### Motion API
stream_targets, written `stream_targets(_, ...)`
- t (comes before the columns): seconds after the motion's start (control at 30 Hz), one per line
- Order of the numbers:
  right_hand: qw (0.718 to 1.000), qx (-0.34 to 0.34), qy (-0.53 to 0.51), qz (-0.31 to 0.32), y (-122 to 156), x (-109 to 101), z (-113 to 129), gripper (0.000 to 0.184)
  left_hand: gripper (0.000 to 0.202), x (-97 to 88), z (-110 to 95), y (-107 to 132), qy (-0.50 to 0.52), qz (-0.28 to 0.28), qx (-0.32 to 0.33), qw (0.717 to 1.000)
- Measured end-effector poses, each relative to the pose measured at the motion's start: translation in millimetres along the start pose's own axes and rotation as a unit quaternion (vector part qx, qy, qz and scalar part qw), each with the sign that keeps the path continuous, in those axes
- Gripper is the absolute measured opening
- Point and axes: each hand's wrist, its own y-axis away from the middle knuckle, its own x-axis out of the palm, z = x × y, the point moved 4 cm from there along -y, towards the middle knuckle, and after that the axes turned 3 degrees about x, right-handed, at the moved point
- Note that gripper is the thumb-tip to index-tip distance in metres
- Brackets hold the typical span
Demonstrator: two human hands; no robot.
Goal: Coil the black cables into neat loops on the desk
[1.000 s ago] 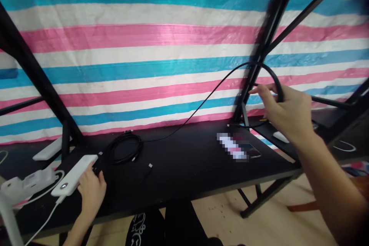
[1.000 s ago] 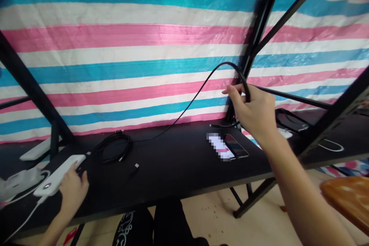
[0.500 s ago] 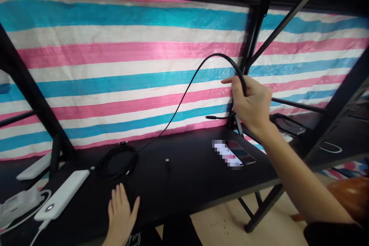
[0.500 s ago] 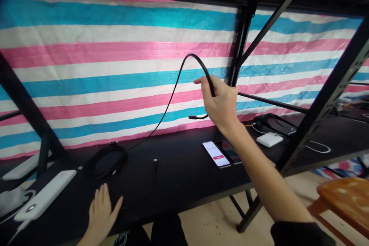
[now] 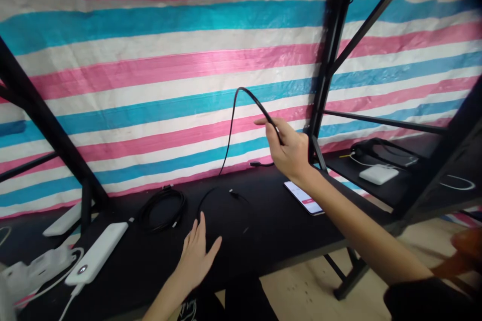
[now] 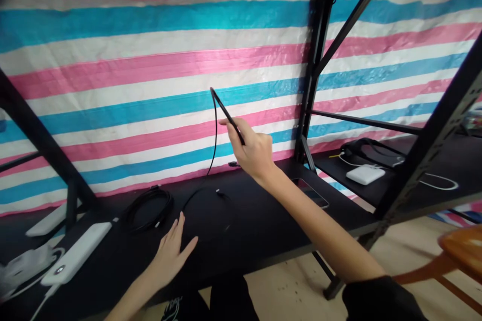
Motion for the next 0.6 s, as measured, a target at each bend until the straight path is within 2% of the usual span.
stream_targets(0.1,0.998,0.038,-0.039,-0.033,5,3,2,0.030,0.093,-32.3,-9,-37,0.075,-0.075,-0.008,0.994)
stream_targets(0.17,0.996,0.045,-0.069,-0.030,7,9,5,0.031,0.096,-44.9,-7,-66,0.146,-0.118,-0.020,0.982)
stream_targets(0.27,0.996,-0.003,-0.082,-0.043,7,13,12,0.032,0.095,-50.0,2,-103,0.229,-0.125,-0.024,0.965)
stream_targets(0.33,0.993,-0.037,-0.088,-0.074,5,9,17,0.030,0.091,-52.4,4,-116,0.253,-0.128,-0.023,0.959)
stream_targets(0.4,0.989,-0.054,-0.093,-0.103,3,2,19,0.028,0.086,-57.7,-1,-117,0.267,-0.142,-0.008,0.953)
stream_targets(0.6,0.982,-0.080,-0.073,-0.153,9,-8,2,0.026,0.079,-78.0,-41,-85,0.234,-0.213,0.142,0.938)
